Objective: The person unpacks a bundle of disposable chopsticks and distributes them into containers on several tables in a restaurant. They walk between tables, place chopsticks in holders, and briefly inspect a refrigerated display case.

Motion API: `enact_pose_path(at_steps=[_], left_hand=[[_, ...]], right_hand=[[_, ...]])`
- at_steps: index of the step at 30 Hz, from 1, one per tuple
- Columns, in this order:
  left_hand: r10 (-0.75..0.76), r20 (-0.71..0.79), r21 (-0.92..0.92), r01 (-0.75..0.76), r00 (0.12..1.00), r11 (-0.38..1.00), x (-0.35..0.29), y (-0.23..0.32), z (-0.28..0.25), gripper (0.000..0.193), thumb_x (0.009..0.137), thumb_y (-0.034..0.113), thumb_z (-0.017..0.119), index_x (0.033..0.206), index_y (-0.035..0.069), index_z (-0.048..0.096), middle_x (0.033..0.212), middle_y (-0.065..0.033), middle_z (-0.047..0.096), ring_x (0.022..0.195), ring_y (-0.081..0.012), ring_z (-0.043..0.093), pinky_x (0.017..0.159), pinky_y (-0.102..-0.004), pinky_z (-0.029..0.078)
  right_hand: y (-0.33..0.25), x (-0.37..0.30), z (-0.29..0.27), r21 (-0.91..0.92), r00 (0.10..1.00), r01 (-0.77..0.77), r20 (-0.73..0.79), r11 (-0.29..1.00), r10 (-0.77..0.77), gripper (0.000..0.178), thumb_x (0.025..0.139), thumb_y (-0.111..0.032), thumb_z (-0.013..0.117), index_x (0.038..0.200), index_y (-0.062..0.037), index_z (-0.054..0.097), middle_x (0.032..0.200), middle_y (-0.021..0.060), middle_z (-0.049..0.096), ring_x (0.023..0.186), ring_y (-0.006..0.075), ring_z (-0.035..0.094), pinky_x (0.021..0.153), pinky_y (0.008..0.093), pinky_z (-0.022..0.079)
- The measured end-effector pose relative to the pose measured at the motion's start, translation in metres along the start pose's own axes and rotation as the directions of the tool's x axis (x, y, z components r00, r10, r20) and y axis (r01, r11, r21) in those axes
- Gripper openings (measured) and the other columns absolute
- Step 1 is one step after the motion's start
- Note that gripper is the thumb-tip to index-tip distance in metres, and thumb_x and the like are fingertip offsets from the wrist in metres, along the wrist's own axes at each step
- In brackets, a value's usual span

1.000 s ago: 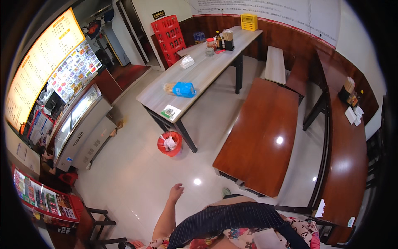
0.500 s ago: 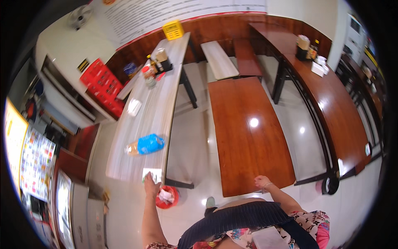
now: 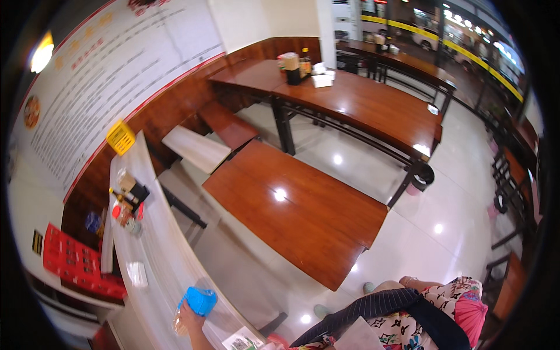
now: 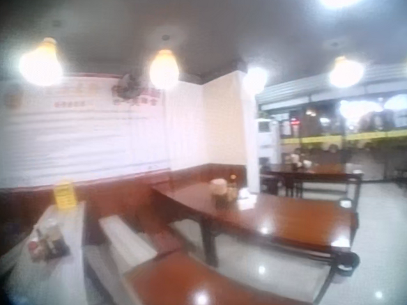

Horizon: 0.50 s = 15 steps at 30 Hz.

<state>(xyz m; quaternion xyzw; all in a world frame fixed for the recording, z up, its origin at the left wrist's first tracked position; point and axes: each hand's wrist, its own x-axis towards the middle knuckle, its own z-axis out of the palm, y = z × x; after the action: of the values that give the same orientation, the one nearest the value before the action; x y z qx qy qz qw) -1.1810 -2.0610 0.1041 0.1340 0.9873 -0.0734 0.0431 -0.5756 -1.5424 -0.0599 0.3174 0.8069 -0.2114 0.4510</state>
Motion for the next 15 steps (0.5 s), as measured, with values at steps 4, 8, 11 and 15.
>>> enact_pose_path(at_steps=[4,8,11,15], left_hand=[[-0.111,0.235,0.034,0.105,0.966,0.994,0.018,0.017,-0.044,0.090,0.050,0.034,0.079,0.125,0.008,0.037,0.117,-0.0161,0.050,0.109,-0.0304,0.048,0.089,-0.0458,0.041],[-0.158,0.213,-0.006,0.163,0.964,0.987,0.011,0.054,-0.058,0.078,0.056,0.032,0.076,0.121,0.006,0.041,0.113,-0.0156,0.052,0.106,-0.0301,0.050,0.088,-0.0445,0.042],[-0.145,0.172,-0.176,0.175,0.974,0.969,-0.021,0.091,-0.069,0.075,0.059,0.030,0.074,0.122,0.006,0.041,0.114,-0.0157,0.051,0.106,-0.0303,0.050,0.088,-0.0447,0.042],[-0.076,0.208,-0.565,0.183,0.975,0.804,-0.073,0.158,-0.081,0.071,0.063,0.027,0.072,0.123,0.005,0.040,0.116,-0.0157,0.051,0.105,-0.0306,0.050,0.089,-0.0449,0.042]], right_hand=[[-0.050,0.009,-0.009,0.366,0.981,0.047,-0.192,0.930,0.026,0.029,0.076,-0.030,0.055,0.097,-0.0122,0.065,0.097,0.0120,0.064,0.091,0.0282,0.059,0.083,0.0345,0.045],[-0.099,-0.038,-0.056,0.558,0.966,0.209,-0.245,0.803,-0.081,0.032,0.077,-0.033,0.050,0.097,-0.0136,0.066,0.103,0.0138,0.061,0.100,0.0295,0.055,0.089,0.0360,0.041],[-0.078,-0.021,-0.032,0.624,0.955,0.229,-0.292,0.747,-0.049,0.033,0.078,-0.035,0.048,0.097,-0.0146,0.066,0.104,0.0136,0.061,0.099,0.0298,0.055,0.089,0.0363,0.041],[-0.019,-0.006,0.024,0.640,0.959,0.093,-0.265,0.762,0.105,0.030,0.079,-0.030,0.050,0.099,-0.0129,0.065,0.101,0.0106,0.063,0.096,0.0279,0.057,0.085,0.0342,0.045]])
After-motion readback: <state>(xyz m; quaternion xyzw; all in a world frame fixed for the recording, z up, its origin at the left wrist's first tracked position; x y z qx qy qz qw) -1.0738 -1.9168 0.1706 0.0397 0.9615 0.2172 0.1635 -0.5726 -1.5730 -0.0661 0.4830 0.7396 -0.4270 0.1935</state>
